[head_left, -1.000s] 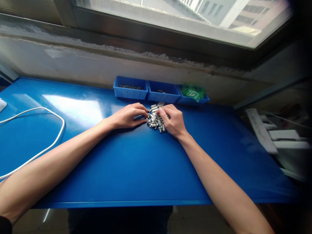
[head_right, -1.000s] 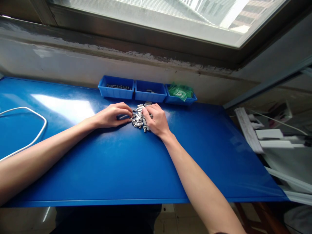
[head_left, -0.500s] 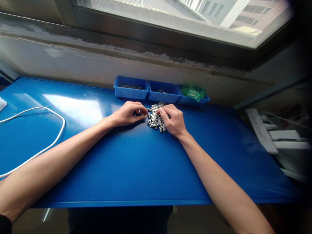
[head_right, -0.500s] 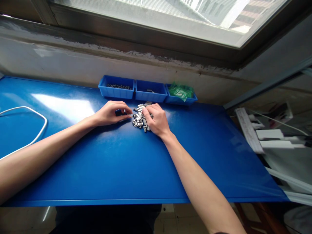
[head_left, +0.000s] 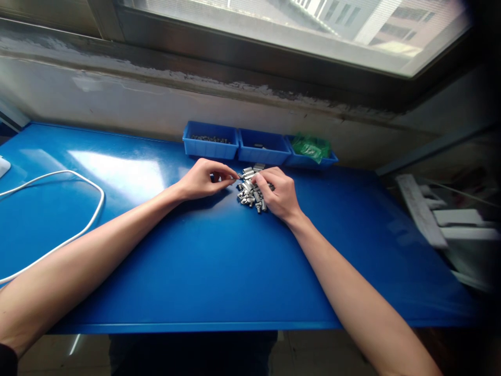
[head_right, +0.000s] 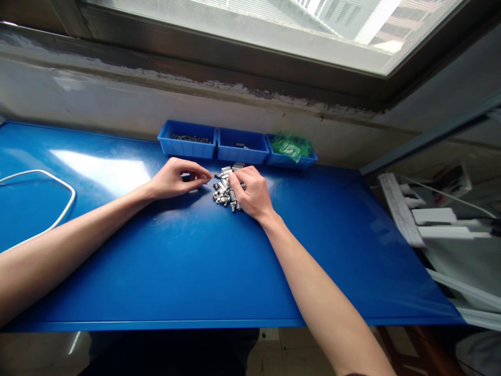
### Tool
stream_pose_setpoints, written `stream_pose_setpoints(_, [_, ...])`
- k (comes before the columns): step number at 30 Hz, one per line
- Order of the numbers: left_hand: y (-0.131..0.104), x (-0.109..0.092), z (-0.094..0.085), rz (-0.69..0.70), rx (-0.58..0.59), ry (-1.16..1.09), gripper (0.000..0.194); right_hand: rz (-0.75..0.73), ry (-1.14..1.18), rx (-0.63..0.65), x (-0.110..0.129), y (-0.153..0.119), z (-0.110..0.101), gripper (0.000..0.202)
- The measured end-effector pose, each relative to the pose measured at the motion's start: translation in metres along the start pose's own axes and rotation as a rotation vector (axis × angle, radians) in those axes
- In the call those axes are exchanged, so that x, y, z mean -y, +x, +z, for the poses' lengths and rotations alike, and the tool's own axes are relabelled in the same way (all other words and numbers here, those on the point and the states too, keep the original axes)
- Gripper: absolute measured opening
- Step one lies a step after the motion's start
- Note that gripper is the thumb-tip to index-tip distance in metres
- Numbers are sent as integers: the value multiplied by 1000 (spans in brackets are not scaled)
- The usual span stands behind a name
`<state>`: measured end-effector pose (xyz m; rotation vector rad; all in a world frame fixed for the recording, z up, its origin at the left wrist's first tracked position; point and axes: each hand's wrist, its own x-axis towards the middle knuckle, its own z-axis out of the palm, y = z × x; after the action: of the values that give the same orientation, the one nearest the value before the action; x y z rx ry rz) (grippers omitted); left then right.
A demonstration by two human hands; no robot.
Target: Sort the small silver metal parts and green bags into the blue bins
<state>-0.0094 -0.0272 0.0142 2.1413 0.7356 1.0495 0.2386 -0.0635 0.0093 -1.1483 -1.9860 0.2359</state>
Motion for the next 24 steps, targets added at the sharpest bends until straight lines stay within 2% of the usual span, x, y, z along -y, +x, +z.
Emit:
stream_pose_setpoints(7, [1,1,-3,-125,-60,-191,29,-7,-2,4,0,0,0,32])
stream_pose_setpoints(13, [2,2,-4,-121,-59,-208,30,-17,-7,-1,1,0,-1,30])
stream_pose_setpoints(19, [2,0,-3,-77,17,-161,26,-11,-1,-1,4,1,-2,30])
stream_pose_setpoints(21, [2,2,-4,-87,-25,-184,31,-10,-2,-3,4,1,-2,29])
stream_pose_setpoints(24, [3,9,-7,-134,-153,-259,51,-13,-2,-6,4,1,-1,30])
